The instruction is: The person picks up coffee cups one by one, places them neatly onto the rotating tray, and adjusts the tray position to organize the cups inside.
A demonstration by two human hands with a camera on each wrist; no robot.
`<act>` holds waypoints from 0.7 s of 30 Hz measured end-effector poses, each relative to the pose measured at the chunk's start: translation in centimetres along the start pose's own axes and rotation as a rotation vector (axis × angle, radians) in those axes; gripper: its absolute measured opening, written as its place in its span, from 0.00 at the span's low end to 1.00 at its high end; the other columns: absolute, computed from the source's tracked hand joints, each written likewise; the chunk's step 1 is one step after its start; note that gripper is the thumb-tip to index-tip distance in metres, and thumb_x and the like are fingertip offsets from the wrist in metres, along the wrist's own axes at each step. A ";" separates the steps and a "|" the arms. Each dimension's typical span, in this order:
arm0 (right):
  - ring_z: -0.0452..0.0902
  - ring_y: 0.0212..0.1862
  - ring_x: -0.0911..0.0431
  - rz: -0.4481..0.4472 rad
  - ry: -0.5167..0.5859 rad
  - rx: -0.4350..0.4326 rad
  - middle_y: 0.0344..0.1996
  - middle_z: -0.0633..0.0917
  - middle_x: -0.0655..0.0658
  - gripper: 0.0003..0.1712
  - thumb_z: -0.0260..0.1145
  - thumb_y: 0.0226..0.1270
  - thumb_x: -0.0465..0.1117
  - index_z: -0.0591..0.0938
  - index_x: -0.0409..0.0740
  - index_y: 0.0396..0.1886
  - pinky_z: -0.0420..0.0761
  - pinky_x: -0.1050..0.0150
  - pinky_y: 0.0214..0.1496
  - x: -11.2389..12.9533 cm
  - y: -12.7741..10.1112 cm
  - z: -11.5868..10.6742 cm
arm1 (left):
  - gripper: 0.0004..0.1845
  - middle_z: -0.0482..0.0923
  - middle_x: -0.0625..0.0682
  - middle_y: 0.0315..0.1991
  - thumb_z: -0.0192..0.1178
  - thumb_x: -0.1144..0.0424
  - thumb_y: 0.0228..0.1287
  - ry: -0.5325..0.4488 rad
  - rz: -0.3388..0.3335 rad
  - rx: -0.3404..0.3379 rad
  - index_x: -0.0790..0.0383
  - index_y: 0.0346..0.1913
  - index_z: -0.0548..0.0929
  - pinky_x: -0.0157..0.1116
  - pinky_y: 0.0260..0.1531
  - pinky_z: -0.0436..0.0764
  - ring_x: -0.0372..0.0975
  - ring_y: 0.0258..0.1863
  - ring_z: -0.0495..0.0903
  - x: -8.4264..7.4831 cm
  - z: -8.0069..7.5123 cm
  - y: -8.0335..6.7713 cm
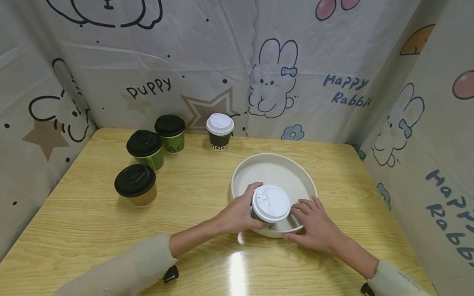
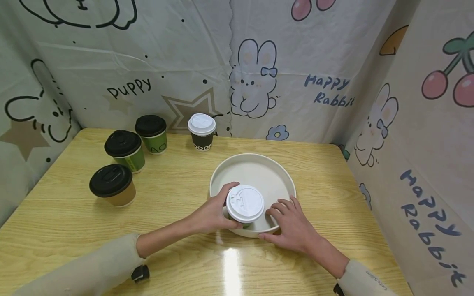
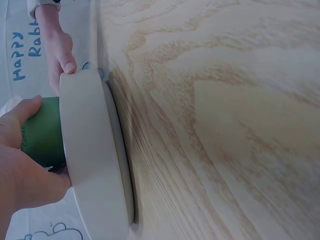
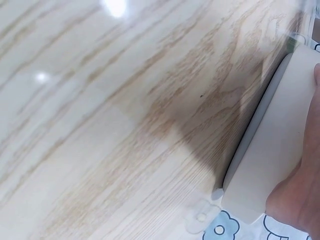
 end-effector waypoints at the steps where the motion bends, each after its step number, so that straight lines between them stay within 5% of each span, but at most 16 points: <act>1: 0.68 0.63 0.42 0.003 -0.005 0.000 0.52 0.81 0.46 0.40 0.65 0.56 0.74 0.82 0.47 0.53 0.53 0.34 0.71 0.0 0.0 0.0 | 0.59 0.70 0.60 0.66 0.80 0.67 0.42 0.002 -0.002 0.002 0.64 0.75 0.53 0.48 0.68 0.64 0.49 0.65 0.70 0.0 0.0 0.0; 10: 0.69 0.62 0.43 0.021 -0.009 0.010 0.52 0.81 0.45 0.41 0.64 0.56 0.75 0.83 0.46 0.53 0.54 0.34 0.70 0.2 0.1 0.0 | 0.63 0.68 0.62 0.68 0.80 0.68 0.42 -0.017 -0.004 0.022 0.64 0.78 0.48 0.47 0.69 0.64 0.50 0.67 0.68 0.0 -0.3 -0.1; 21: 0.69 0.62 0.43 0.038 -0.007 0.018 0.52 0.81 0.45 0.41 0.64 0.57 0.74 0.83 0.46 0.53 0.52 0.34 0.70 0.5 0.1 0.0 | 0.60 0.65 0.66 0.69 0.78 0.70 0.45 -0.163 -0.048 0.012 0.64 0.78 0.49 0.47 0.68 0.66 0.54 0.69 0.65 0.6 -1.5 -0.6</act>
Point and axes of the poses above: each hand's wrist, its own y-axis towards the middle knuckle, its own z-axis out of the palm, x = y × z, the point moved 9 cm from there along y, towards the middle knuckle
